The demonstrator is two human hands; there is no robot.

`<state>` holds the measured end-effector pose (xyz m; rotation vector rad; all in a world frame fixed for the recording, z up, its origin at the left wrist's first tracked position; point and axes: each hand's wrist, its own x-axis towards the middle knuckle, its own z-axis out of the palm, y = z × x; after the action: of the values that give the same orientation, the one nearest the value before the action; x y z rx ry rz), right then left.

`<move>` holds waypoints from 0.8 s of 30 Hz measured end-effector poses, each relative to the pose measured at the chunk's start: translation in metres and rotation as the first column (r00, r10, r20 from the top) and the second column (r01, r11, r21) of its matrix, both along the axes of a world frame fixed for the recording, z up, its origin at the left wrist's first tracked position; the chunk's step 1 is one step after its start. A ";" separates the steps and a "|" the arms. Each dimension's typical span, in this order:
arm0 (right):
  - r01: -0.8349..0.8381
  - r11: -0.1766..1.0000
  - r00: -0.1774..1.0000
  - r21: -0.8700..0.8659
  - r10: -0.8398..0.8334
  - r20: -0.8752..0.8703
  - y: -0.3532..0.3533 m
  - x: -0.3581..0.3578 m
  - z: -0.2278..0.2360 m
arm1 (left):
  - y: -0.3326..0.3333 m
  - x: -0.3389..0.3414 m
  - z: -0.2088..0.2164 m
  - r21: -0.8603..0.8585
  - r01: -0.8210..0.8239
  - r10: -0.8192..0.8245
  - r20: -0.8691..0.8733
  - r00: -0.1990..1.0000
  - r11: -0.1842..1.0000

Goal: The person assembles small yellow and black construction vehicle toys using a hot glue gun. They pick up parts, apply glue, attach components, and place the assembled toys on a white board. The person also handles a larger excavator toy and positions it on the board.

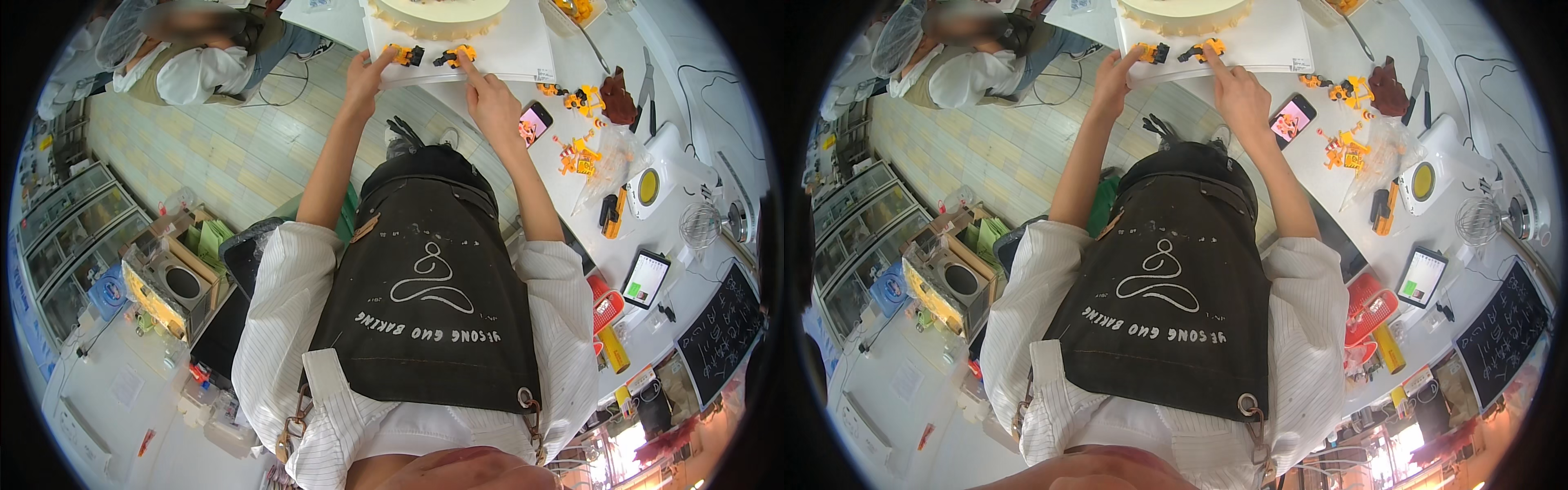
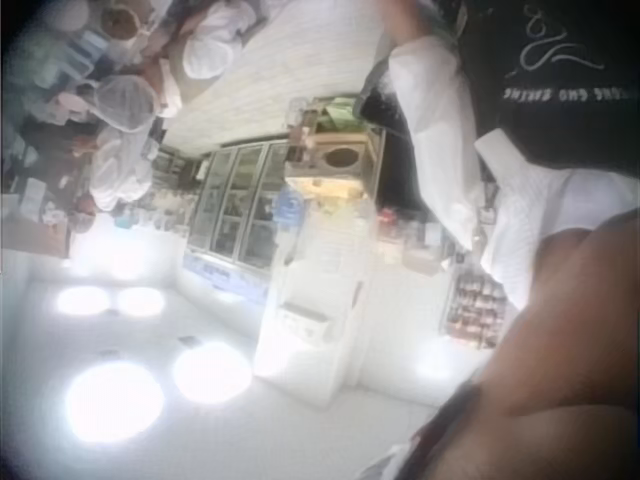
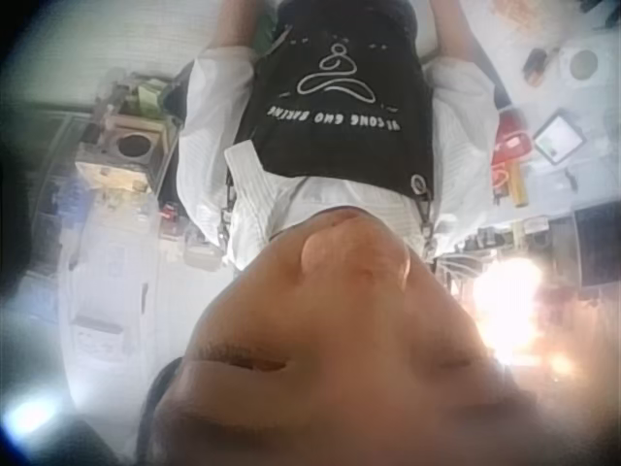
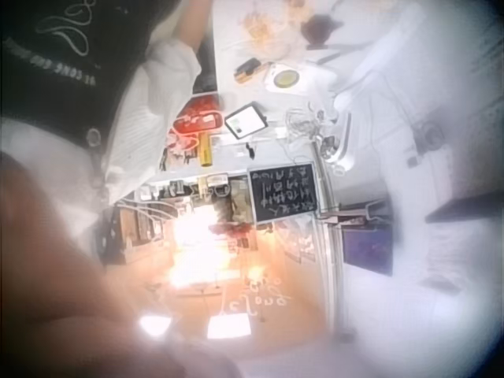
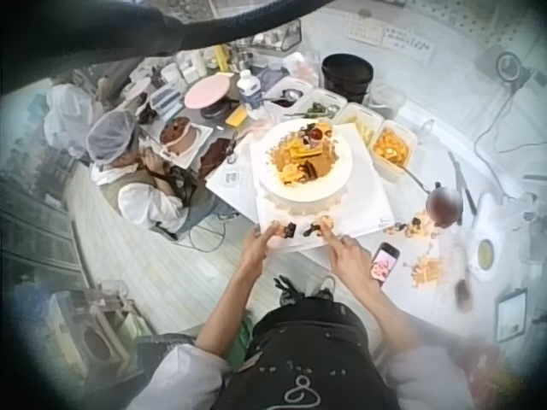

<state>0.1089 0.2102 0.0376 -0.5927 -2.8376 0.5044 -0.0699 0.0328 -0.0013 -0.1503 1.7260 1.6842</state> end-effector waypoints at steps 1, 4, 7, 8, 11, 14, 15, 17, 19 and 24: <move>0.002 1.000 1.000 -0.013 -0.002 0.001 0.001 0.000 0.000 | -0.003 0.001 -0.005 0.040 -0.050 0.049 0.018 0.999 0.998; 0.004 0.999 1.000 -0.043 -0.004 0.002 0.001 0.001 -0.002 | -0.018 0.018 -0.015 0.083 -0.215 0.218 -0.031 0.975 0.973; 0.013 0.997 1.000 -0.074 -0.012 0.014 0.002 0.003 -0.003 | -0.037 0.053 -0.009 0.029 -0.299 0.296 -0.263 0.918 0.954; 0.009 0.996 1.000 -0.084 -0.008 0.020 0.002 0.003 -0.003 | -0.043 0.066 -0.005 0.023 -0.257 0.251 -0.308 0.918 0.966; 0.016 0.995 1.000 -0.103 -0.013 0.025 0.003 0.003 -0.002 | -0.043 0.093 0.017 -0.041 0.050 -0.063 -0.419 0.906 0.998; -0.004 0.995 1.000 -0.101 0.005 0.017 0.004 0.004 0.000 | -0.020 0.103 0.041 -0.068 0.299 -0.297 -0.448 0.843 0.952; -0.011 0.994 1.000 -0.106 0.013 0.019 0.003 0.002 0.000 | -0.013 0.105 0.047 -0.067 0.354 -0.345 -0.450 0.823 0.933; -0.008 0.994 1.000 -0.111 0.011 0.025 0.004 0.002 0.000 | -0.002 0.108 0.052 -0.002 0.382 -0.358 -0.353 0.864 0.924; -0.010 0.993 1.000 -0.116 0.012 0.019 0.004 0.002 0.001 | 0.005 0.109 0.048 0.065 0.388 -0.357 -0.277 0.892 0.919; -0.011 0.992 1.000 -0.129 0.013 0.021 0.004 0.002 0.000 | 0.012 0.110 0.036 0.143 0.349 -0.313 -0.224 0.923 0.926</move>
<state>0.1107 0.2138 0.0375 -0.6077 -2.8469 0.6914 0.0397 0.0449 0.0349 0.3883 1.6168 1.6280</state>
